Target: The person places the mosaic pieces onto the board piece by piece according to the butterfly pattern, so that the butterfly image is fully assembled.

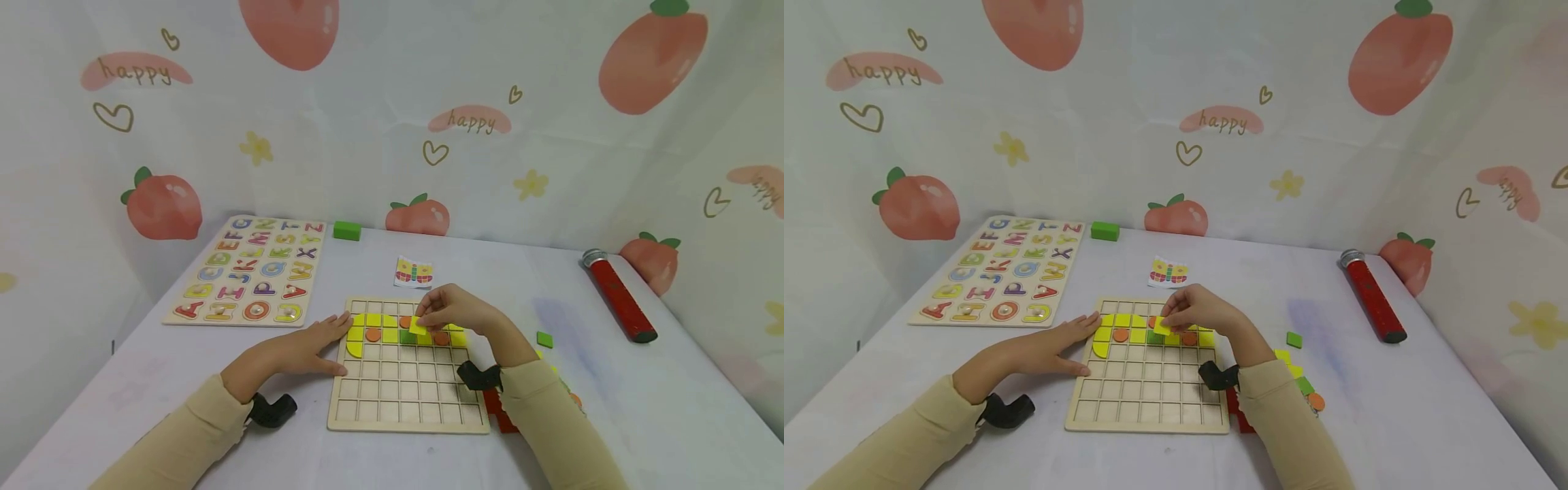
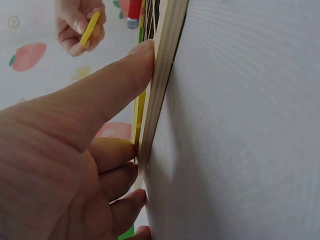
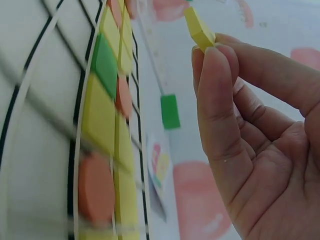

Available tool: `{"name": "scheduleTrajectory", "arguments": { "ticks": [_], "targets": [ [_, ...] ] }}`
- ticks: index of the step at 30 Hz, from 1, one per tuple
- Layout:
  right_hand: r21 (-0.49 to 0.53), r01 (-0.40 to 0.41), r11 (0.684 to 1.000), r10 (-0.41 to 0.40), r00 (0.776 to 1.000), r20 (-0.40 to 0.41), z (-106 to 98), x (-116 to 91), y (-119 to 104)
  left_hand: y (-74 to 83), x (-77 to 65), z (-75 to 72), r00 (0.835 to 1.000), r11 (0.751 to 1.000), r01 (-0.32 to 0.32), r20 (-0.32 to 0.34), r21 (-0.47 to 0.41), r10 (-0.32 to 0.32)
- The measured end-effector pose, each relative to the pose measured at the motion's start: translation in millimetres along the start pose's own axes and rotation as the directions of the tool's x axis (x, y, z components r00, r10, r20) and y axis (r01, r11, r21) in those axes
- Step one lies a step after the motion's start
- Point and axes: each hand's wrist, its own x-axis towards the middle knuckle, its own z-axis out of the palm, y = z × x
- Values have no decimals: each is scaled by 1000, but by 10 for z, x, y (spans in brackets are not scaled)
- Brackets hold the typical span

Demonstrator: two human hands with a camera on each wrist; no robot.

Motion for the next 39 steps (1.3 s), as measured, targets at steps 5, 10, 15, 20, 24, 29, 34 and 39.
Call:
{"name": "scheduleTrajectory", "arguments": {
  "ticks": [5,10,15,20,24,29,34,39],
  "targets": [
    [29,12,999,-13,999,33,167,186,-73,1,-6,-3,1000,1000,-8,-3,7,8],
    [25,8,1000,-10,997,83,341,322,-136,2,-13,-14,1000,1000,-15,1,4,15],
    [10,-21,1000,20,994,103,480,424,-148,13,-19,-21,1000,1000,-26,8,-4,27],
    [-45,-30,999,34,995,98,577,466,-124,11,-19,-16,999,999,-46,11,-13,46],
    [-127,4,992,4,998,58,622,453,-123,7,-18,-8,999,999,-41,8,-10,41],
    [-193,24,981,-19,999,28,662,446,-152,15,-26,-22,999,999,-39,5,-8,39],
    [-212,13,977,-12,1000,6,672,445,-165,6,-16,-28,999,999,-50,1,-7,50],
    [-238,18,971,-17,1000,4,677,446,-177,1,-13,-27,999,999,-50,-2,-1,50]
  ]
}}
